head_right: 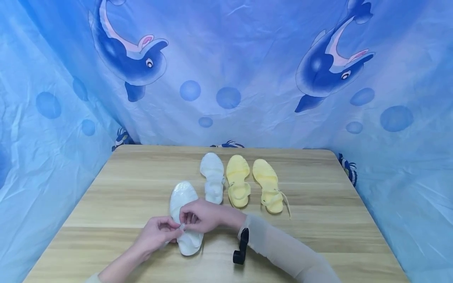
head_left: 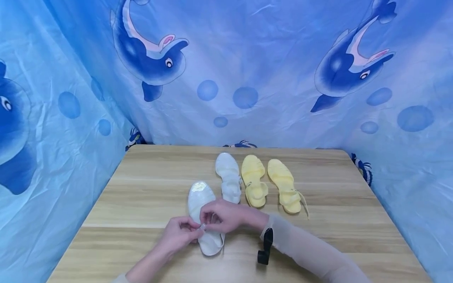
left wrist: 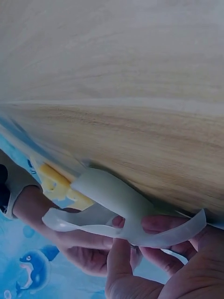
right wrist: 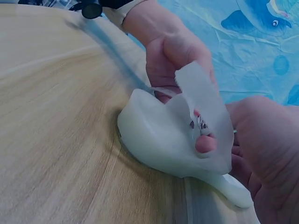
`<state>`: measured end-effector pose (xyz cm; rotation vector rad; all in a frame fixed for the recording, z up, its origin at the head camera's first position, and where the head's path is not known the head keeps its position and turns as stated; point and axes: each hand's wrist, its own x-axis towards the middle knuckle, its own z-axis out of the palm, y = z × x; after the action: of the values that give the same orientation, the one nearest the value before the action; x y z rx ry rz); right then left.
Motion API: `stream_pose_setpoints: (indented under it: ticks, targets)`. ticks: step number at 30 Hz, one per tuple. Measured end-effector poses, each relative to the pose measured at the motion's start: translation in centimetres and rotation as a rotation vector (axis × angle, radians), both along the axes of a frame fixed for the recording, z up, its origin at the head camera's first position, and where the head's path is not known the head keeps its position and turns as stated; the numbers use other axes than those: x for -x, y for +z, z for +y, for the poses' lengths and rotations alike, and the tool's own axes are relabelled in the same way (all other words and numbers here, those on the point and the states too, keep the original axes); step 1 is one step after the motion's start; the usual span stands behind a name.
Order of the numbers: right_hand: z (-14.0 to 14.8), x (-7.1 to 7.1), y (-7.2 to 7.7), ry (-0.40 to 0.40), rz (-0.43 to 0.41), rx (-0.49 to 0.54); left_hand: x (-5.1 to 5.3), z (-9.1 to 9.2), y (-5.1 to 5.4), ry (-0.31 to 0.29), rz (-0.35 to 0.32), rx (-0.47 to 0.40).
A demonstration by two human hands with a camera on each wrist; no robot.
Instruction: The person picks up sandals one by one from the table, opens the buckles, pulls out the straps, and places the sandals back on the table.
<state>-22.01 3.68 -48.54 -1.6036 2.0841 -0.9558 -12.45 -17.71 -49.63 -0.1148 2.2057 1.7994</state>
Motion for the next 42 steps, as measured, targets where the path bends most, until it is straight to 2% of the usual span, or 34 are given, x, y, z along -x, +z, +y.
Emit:
stream_pose_setpoints:
  ticks: [8, 15, 19, 24, 31, 36, 42]
  targets:
    - [-0.15, -0.29, -0.15, -0.012, 0.036, -0.025, -0.30, 0.03, -0.46, 0.001, 0.011, 0.025]
    - [-0.36, -0.37, -0.06, -0.050, -0.022, -0.021, -0.28, 0.13, -0.21, 0.023, 0.015, 0.036]
    - [-0.63, -0.35, -0.07, -0.086, -0.018, -0.012, -0.29, 0.11, 0.03, 0.021, 0.028, 0.066]
    - [-0.59, -0.34, 0.11, -0.078, 0.018, -0.008, -0.31, 0.34, 0.23, 0.042, 0.036, 0.102]
    - [-0.61, -0.55, 0.49, -0.088, -0.030, -0.033, -0.33, 0.32, 0.18, 0.050, 0.047, 0.108]
    - [-0.64, -0.58, 0.21, -0.097, -0.021, -0.031, -0.39, 0.25, 0.14, 0.034, 0.056, 0.097]
    - [-0.36, -0.36, -0.06, -0.103, -0.027, -0.032, -0.43, 0.39, 0.15, 0.057, 0.056, 0.118]
